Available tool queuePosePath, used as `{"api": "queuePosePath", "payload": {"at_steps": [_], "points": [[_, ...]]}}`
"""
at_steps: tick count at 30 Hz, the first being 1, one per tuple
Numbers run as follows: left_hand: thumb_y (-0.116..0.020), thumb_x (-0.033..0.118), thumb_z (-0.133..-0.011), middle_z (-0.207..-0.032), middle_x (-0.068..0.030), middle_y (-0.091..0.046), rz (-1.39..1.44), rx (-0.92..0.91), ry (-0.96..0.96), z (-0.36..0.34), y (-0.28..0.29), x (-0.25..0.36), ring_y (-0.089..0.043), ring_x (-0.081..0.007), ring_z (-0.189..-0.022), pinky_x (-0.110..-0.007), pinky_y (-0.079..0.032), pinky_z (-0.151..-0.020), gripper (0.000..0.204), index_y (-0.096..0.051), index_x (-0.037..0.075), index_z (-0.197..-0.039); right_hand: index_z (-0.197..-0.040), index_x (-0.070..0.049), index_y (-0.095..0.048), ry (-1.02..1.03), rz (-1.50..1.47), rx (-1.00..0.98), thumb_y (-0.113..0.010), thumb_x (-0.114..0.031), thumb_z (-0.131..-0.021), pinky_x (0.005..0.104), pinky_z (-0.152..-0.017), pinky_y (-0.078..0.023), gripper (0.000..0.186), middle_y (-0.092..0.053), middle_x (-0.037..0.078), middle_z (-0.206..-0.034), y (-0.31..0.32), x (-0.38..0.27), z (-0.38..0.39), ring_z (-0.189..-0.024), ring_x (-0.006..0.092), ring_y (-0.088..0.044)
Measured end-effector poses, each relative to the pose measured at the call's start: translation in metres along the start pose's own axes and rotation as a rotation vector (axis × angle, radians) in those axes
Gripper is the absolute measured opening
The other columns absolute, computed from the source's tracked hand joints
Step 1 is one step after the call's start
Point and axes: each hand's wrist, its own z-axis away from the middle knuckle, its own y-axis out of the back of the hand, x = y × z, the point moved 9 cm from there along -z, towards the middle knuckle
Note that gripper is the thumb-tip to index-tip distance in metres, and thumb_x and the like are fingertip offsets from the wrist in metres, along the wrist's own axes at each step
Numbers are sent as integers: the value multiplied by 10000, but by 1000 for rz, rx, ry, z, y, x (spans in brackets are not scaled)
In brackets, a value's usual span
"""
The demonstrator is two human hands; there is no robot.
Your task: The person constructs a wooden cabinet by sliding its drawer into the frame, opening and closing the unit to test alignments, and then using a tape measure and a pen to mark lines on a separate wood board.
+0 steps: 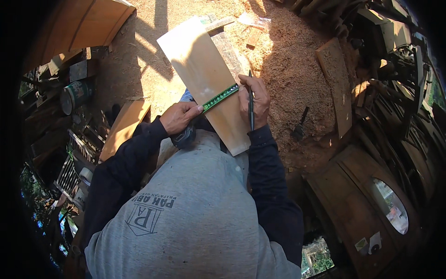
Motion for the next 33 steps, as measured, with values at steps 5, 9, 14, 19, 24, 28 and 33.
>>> {"api": "queuePosePath", "payload": {"at_steps": [5, 9, 14, 19, 24, 28, 33], "points": [[-458, 445, -999, -811, -176, -675, -107, -31, 54, -3, 8, 2, -668, -319, -799, -415, -504, -734, 467, -691, 42, -970, -1085, 42, -686, 88, -134, -332, -572, -12, -835, 308, -731, -498, 280, -639, 140, -927, -3, -33, -32, -823, 210, -623], [-467, 449, -993, -816, -193, -682, -95, -10, 11, -1, 10, 4, -674, -356, -795, -441, -511, -737, 462, -693, 47, -977, -1036, 45, -693, 113, -194, -719, -576, -30, -820, 313, -714, -500, 257, -666, 142, -847, -36, -37, -34, -767, 212, -633], [-471, 435, -993, -783, -193, -677, -140, 27, 2, -1, 11, 6, -670, -376, -766, -466, -513, -716, 446, -693, 48, -971, -850, -13, -679, 44, -19, -801, -664, -99, -775, 281, -595, -489, 116, -667, 67, -746, -50, -20, -41, -638, 136, -611], [-465, 367, -1017, -704, -147, -627, -141, 1, -23, 0, 12, 8, -618, -268, -659, -394, -489, -663, 391, -684, 44, -1039, -860, -5, -667, 50, 15, -880, -668, -85, -775, 274, -599, -487, 117, -647, 60, -723, -55, -15, -43, -638, 124, -600], [-464, 364, -1017, -713, -159, -630, -129, -13, -31, 2, 15, 13, -616, -279, -664, -399, -488, -670, 395, -683, 36, -1035, -998, 10, -639, -248, -509, -533, -587, -56, -901, 254, -659, -495, 128, -657, 70, -848, -24, 12, -50, -726, 131, -608], [-470, 358, -1016, -706, -160, -625, -124, 6, -54, 1, 13, 10, -608, -271, -651, -393, -487, -663, 392, -684, 29, -1024, -1063, 11, -654, -137, -361, -220, -578, -31, -925, 244, -650, -486, 163, -660, 68, -880, -1, 8, -54, -741, 119, -606], [-484, 353, -1012, -695, -147, -624, -117, 9, -72, -1, 14, 10, -599, -243, -636, -379, -485, -646, 384, -686, 27, -1026, -1065, 38, -659, -100, -116, -239, -564, -20, -916, 255, -694, -498, 186, -660, 78, -895, -6, 12, -37, -783, 136, -626]]}}
